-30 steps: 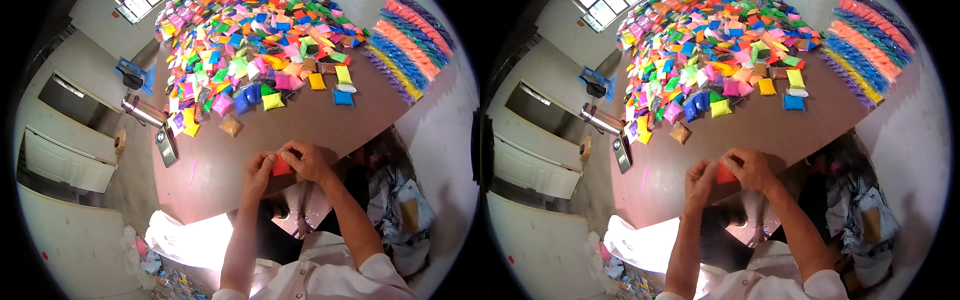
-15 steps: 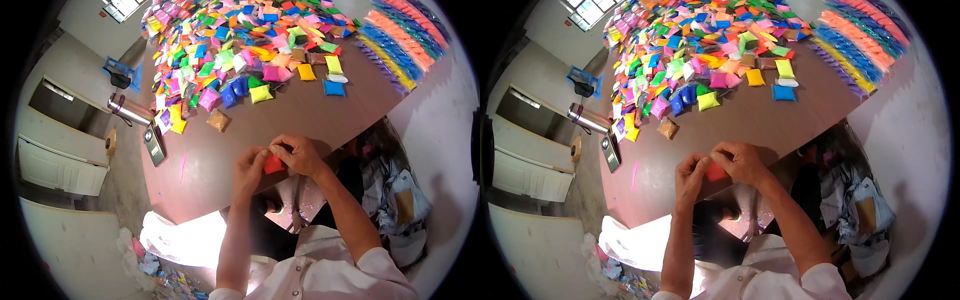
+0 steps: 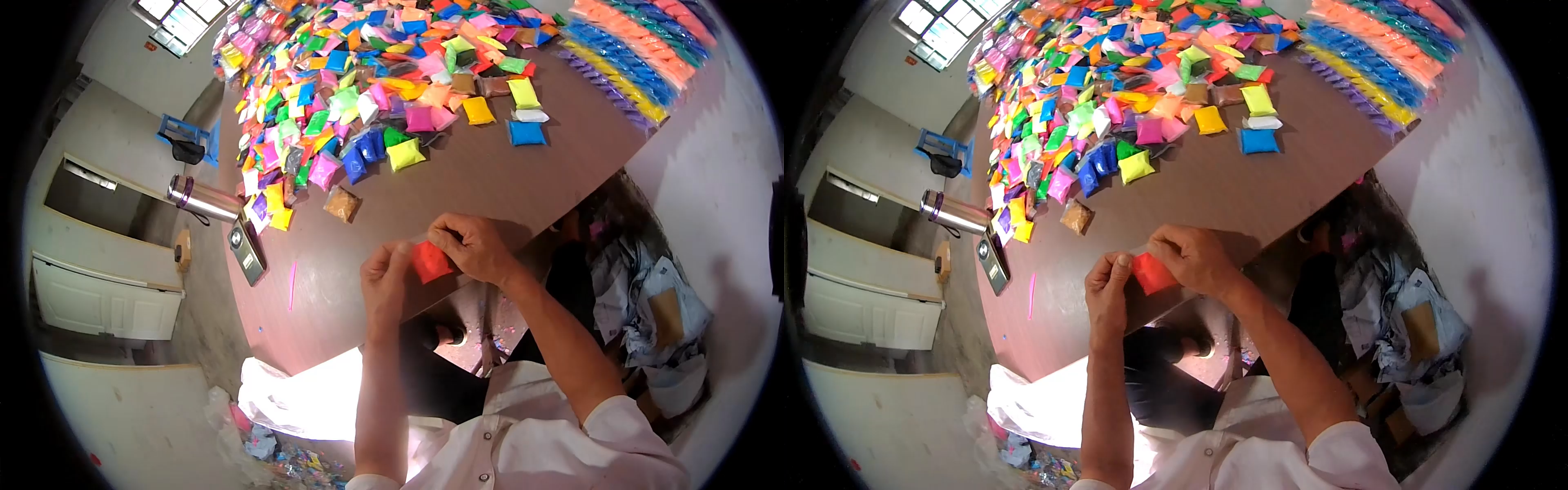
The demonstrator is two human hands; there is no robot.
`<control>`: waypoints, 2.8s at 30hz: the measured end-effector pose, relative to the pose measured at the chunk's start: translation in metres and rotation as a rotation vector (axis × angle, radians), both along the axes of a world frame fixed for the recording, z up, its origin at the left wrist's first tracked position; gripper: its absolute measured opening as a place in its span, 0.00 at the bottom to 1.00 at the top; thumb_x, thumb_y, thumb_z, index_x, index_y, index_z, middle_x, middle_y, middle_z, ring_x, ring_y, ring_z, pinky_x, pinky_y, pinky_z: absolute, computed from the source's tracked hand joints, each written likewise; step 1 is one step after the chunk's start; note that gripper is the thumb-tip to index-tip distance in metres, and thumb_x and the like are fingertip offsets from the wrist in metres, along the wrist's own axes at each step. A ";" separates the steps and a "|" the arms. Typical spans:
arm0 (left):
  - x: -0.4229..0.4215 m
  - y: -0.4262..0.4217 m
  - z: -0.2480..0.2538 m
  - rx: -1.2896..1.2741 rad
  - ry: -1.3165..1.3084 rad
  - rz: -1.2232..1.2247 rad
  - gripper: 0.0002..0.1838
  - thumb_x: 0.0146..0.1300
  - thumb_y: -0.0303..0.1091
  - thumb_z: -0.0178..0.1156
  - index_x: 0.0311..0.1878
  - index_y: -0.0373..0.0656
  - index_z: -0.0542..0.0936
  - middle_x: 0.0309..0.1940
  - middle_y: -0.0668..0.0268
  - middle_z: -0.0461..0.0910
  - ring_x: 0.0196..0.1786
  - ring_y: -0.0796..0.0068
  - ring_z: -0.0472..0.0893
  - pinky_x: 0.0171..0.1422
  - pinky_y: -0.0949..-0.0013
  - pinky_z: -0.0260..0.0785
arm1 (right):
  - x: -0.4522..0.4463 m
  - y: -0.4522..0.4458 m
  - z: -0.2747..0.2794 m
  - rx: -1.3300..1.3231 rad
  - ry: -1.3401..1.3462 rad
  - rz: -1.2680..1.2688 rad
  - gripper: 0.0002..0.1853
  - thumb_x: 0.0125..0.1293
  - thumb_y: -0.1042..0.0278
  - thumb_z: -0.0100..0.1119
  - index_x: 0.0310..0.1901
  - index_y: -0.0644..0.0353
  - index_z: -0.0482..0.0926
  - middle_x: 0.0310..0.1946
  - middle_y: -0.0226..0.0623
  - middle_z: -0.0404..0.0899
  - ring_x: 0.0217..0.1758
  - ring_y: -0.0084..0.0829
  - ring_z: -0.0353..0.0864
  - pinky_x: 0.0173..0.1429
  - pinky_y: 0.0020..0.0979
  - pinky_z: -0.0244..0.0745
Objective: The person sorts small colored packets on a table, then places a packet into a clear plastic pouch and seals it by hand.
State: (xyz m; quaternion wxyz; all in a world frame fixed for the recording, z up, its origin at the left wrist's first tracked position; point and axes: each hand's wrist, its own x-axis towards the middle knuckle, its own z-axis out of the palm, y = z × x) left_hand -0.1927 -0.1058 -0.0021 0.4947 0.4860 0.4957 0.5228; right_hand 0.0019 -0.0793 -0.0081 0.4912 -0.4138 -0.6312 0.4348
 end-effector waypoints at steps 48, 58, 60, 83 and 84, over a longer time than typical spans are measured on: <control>0.002 -0.001 0.006 -0.041 -0.041 -0.085 0.14 0.74 0.30 0.67 0.58 0.33 0.86 0.50 0.63 0.90 0.52 0.78 0.85 0.61 0.71 0.76 | 0.001 -0.003 0.009 0.011 -0.040 0.053 0.15 0.69 0.63 0.70 0.52 0.62 0.85 0.36 0.47 0.87 0.35 0.38 0.85 0.45 0.37 0.80; 0.002 0.000 0.007 -0.081 0.100 -0.112 0.17 0.75 0.32 0.69 0.61 0.33 0.84 0.52 0.61 0.89 0.53 0.76 0.85 0.62 0.72 0.76 | 0.000 -0.001 0.006 -0.048 0.060 0.030 0.13 0.71 0.65 0.69 0.49 0.65 0.85 0.35 0.46 0.87 0.36 0.33 0.85 0.45 0.35 0.80; 0.000 0.000 0.007 -0.063 0.051 -0.126 0.17 0.74 0.32 0.69 0.60 0.33 0.84 0.51 0.62 0.89 0.52 0.77 0.86 0.61 0.72 0.76 | -0.001 -0.002 0.008 0.000 0.011 0.021 0.13 0.70 0.64 0.68 0.48 0.65 0.85 0.34 0.46 0.86 0.35 0.34 0.85 0.45 0.35 0.79; -0.046 -0.047 0.012 0.221 0.833 0.434 0.12 0.67 0.29 0.70 0.52 0.40 0.87 0.39 0.60 0.88 0.37 0.70 0.85 0.43 0.66 0.78 | -0.015 -0.024 -0.004 0.130 -0.079 -0.157 0.23 0.63 0.69 0.72 0.60 0.61 0.81 0.43 0.42 0.86 0.42 0.39 0.86 0.51 0.37 0.83; -0.053 -0.048 0.011 0.417 1.040 0.521 0.11 0.65 0.28 0.70 0.50 0.42 0.87 0.37 0.59 0.86 0.34 0.65 0.85 0.41 0.63 0.78 | -0.014 -0.024 -0.004 0.103 -0.028 -0.161 0.23 0.63 0.69 0.72 0.59 0.61 0.82 0.43 0.42 0.86 0.42 0.40 0.86 0.51 0.37 0.83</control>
